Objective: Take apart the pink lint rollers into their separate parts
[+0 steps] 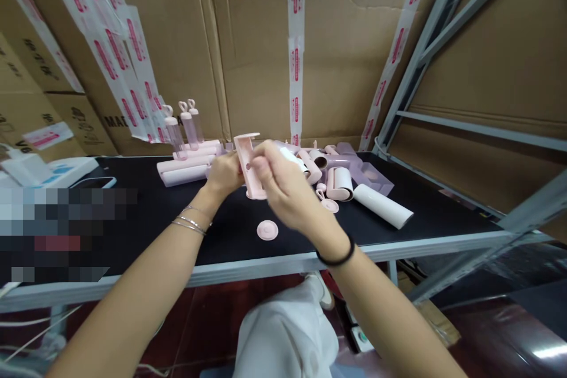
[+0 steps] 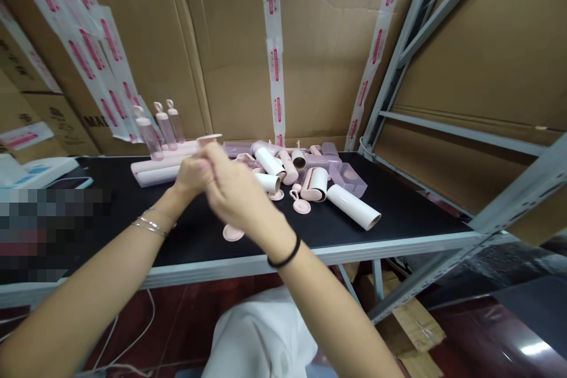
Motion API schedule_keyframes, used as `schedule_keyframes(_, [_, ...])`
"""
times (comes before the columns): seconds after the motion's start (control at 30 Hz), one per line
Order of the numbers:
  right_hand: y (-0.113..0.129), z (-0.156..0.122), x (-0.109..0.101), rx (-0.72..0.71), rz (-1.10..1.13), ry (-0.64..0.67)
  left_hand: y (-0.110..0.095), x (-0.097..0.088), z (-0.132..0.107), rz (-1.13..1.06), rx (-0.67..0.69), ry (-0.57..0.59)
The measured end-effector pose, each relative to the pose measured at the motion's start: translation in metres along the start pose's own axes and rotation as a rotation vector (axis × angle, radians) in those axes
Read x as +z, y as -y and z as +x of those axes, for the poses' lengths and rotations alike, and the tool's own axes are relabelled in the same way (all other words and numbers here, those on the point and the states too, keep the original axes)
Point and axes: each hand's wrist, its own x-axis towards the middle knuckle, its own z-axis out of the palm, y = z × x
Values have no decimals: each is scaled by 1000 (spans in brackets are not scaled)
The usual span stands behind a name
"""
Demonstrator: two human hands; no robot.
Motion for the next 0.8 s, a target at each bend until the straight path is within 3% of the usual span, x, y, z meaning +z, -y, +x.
schedule_keyframes(0.07, [-28,14,-8,3,-367,-116,1,0,1,50,29,-12])
schedule_keyframes(0.2, [-65,16,-10,4,-685,37,-2,-6,1,92,77,25])
schedule_keyframes(0.53, [-68,9,0,25,-862,116,-13,-8,2,92,107,67])
schedule_keyframes(0.8, [-69,6,-3,-2,-845,116,-11,-5,0,88,132,94])
